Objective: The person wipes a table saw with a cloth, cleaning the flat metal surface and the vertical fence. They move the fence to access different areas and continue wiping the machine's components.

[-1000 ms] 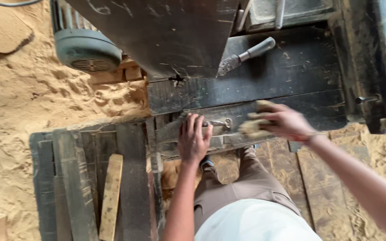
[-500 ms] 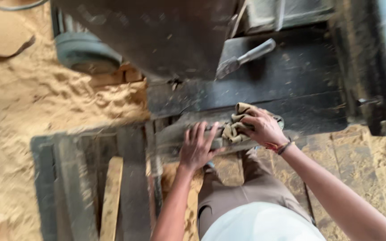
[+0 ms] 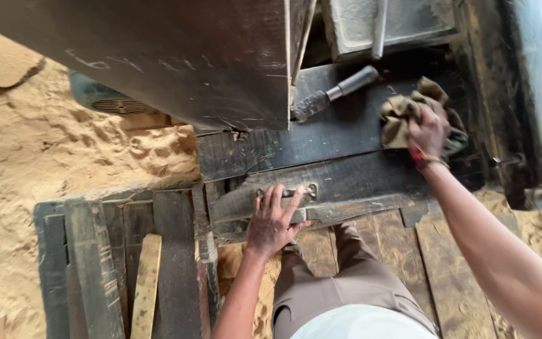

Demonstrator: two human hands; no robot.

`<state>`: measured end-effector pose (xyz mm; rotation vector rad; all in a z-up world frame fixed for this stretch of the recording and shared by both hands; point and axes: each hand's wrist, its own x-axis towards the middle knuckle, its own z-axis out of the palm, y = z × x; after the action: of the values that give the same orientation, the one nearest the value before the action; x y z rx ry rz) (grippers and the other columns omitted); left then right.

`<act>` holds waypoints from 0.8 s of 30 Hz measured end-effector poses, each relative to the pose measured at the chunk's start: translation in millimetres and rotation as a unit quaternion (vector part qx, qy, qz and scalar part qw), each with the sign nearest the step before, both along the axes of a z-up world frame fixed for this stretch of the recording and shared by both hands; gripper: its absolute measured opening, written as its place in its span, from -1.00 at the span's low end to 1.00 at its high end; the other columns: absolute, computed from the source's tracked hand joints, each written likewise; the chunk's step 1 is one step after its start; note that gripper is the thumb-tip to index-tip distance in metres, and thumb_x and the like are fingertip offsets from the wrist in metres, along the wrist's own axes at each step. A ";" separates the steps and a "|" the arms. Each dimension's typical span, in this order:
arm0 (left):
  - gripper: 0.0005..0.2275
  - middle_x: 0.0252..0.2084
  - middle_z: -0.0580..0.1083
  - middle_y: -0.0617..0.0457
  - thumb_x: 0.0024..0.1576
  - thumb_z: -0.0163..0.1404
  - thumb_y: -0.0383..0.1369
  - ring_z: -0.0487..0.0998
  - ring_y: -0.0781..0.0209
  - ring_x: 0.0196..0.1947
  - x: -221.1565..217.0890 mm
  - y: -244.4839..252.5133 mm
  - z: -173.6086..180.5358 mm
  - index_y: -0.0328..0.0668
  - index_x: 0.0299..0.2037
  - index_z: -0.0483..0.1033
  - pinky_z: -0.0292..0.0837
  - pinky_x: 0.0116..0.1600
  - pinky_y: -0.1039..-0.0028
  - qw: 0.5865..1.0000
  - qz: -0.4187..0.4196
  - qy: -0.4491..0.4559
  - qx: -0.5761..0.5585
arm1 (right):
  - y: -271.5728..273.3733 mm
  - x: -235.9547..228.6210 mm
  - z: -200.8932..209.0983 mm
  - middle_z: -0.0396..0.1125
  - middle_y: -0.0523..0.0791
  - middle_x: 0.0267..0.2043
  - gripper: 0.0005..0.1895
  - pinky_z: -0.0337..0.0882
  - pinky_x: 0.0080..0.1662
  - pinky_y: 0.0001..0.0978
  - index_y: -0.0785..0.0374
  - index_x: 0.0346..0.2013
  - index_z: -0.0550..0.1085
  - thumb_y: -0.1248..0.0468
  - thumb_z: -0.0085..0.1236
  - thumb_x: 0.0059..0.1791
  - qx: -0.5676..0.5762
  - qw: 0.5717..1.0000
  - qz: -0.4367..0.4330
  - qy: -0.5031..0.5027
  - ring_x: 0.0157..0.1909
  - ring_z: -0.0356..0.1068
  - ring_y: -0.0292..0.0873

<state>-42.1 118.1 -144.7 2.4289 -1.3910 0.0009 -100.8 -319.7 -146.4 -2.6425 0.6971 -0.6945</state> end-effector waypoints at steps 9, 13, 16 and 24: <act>-0.10 0.29 0.27 -0.20 0.04 0.03 0.34 0.28 -0.12 0.32 1.7 -3.1 21.5 -0.04 0.48 0.14 0.24 0.31 -0.13 0.998 0.030 0.050 0.028 | 157.6 37.8 14.1 0.39 -0.01 0.30 -0.68 0.43 0.22 -0.18 0.17 0.03 0.59 0.41 0.13 -0.01 0.029 0.990 0.139 0.002 0.33 0.36 0.05; 0.03 0.47 0.15 -0.12 -0.12 0.15 0.27 0.19 -0.04 0.47 -0.3 0.2 29.0 -0.11 0.51 0.03 0.10 0.45 -0.14 0.994 0.062 0.086 0.023 | 185.7 14.4 45.8 0.38 0.01 0.23 -0.63 0.39 0.21 -0.10 0.25 -0.02 0.57 0.28 0.31 -0.11 0.054 0.971 0.221 0.067 0.30 0.33 0.08; 0.17 0.55 -0.07 -0.18 -0.25 0.20 0.32 0.03 -0.08 0.51 0.2 43.5 40.2 -0.05 0.51 -0.13 -0.03 0.40 -0.17 0.955 0.215 0.186 0.087 | 190.0 20.4 49.6 0.38 -0.03 0.26 -0.63 0.41 0.22 -0.16 0.23 -0.01 0.57 0.26 0.28 -0.12 0.105 0.955 0.258 0.100 0.29 0.36 0.01; 0.32 0.55 -0.25 -0.55 -0.13 0.05 0.50 -0.28 -0.48 0.57 -16.6 89.6 8.8 -0.59 0.49 -0.27 -0.29 0.54 -0.16 0.922 0.341 0.180 -0.019 | 288.5 108.6 4.5 0.29 0.04 0.35 -0.43 0.22 0.34 -0.02 0.21 0.22 0.48 0.31 0.22 -0.12 0.055 0.893 0.435 0.105 0.38 0.22 0.10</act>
<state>-58.7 207.7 -135.9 2.5792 -0.3500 -0.2337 7.8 -31.2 -141.8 -2.5514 -0.4162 -0.1000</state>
